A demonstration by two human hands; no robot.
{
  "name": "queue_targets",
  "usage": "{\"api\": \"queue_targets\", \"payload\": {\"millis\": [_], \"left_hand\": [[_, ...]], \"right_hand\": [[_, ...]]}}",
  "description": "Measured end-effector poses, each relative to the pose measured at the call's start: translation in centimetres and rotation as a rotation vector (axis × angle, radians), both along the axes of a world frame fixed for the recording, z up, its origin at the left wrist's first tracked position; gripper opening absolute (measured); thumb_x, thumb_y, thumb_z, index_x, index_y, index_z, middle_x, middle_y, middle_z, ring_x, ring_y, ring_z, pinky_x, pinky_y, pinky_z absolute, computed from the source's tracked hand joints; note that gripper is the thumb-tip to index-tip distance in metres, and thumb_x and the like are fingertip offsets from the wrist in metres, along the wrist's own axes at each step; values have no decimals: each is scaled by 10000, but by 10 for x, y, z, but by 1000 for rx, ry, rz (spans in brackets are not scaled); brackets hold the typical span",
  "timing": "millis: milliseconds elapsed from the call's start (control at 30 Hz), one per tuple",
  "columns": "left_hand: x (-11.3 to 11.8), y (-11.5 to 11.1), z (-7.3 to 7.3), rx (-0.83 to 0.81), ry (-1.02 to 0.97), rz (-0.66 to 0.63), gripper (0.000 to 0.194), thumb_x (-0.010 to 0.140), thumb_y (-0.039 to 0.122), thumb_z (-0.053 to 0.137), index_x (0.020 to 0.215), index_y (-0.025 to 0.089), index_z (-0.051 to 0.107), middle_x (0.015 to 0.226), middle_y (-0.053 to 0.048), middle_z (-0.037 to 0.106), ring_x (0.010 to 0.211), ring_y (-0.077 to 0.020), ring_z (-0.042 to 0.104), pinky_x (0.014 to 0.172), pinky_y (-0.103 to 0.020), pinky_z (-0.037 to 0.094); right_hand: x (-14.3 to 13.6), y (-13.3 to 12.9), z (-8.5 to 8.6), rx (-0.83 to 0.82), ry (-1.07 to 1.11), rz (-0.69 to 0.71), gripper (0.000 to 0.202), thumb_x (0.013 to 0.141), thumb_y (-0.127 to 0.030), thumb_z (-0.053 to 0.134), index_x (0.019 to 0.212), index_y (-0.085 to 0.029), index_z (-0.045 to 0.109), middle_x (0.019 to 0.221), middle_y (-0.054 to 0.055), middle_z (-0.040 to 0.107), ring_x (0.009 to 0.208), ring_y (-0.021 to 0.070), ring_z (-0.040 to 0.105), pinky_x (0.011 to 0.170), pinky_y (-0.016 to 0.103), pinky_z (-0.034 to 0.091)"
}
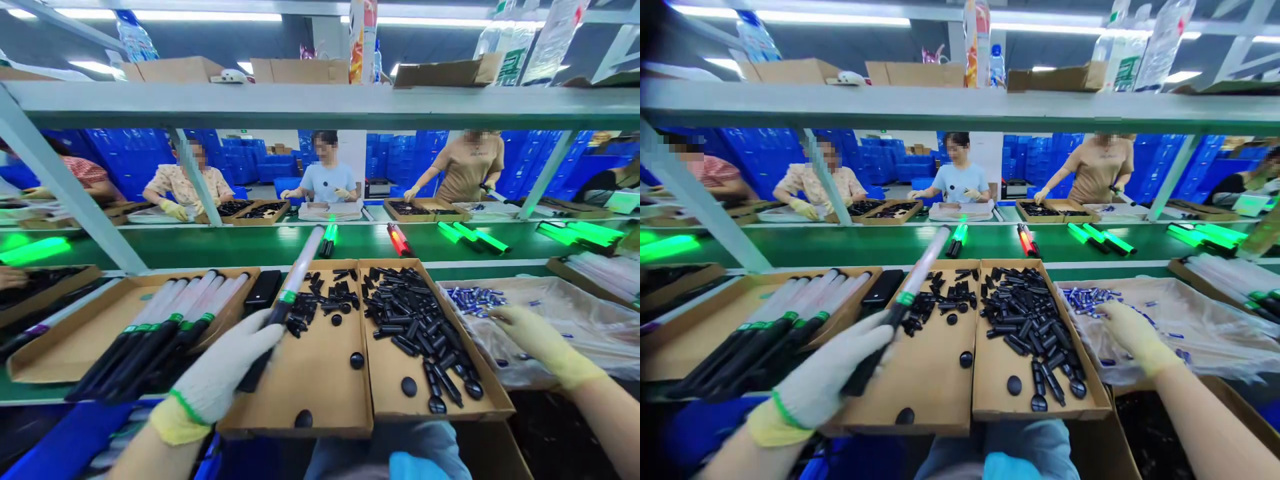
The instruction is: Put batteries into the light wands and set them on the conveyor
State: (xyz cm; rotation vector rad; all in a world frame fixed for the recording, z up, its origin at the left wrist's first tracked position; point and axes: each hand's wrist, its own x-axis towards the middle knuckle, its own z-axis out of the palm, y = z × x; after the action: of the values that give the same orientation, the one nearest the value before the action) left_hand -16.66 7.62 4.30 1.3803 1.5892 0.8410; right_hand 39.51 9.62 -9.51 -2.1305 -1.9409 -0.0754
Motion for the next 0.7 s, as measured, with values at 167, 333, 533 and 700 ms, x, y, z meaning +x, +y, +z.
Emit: {"api": "queue_targets", "payload": {"millis": [167, 333, 533, 700], "left_hand": [[70, -43, -27, -246, -800, -81, 516, 811, 333, 719, 1275, 201, 534, 907, -62, 671, 630, -103, 601, 535, -190, 478], [96, -57, -37, -538, -1156, -87, 263, 879, 309, 654, 1010, 83, 622, 798, -69, 637, 596, -96, 619, 525, -165, 515], [121, -55, -48, -664, -1393, -154, 330, 878, 361, 671, 1125, 149, 616, 790, -25, 618, 577, -73, 600, 472, -125, 464], [148, -67, -54, -604, -1328, -148, 374, 902, 458, 611, 1123, 156, 614, 720, -21, 614, 561, -103, 602, 478, -166, 458]], "right_hand": [[-23, 40, 1, -164, -121, -46, 217, 953, -338, 599, 946, -131, 664, 959, 59, 690, 888, 176, 662, 854, 392, 534], [-18, 32, 10, -166, -138, 92, 53, 870, -128, 626, 868, -135, 679, 922, 68, 704, 873, 192, 661, 860, 384, 519], [-71, -16, 37, 51, 82, 174, 383, 928, -290, 465, 1269, -182, 602, 1093, 101, 709, 921, 237, 680, 812, 359, 545], [-195, -107, 75, 306, 603, 453, 270, 949, -352, 550, 1198, -278, 626, 1104, 15, 711, 959, 179, 687, 862, 288, 557]]}}
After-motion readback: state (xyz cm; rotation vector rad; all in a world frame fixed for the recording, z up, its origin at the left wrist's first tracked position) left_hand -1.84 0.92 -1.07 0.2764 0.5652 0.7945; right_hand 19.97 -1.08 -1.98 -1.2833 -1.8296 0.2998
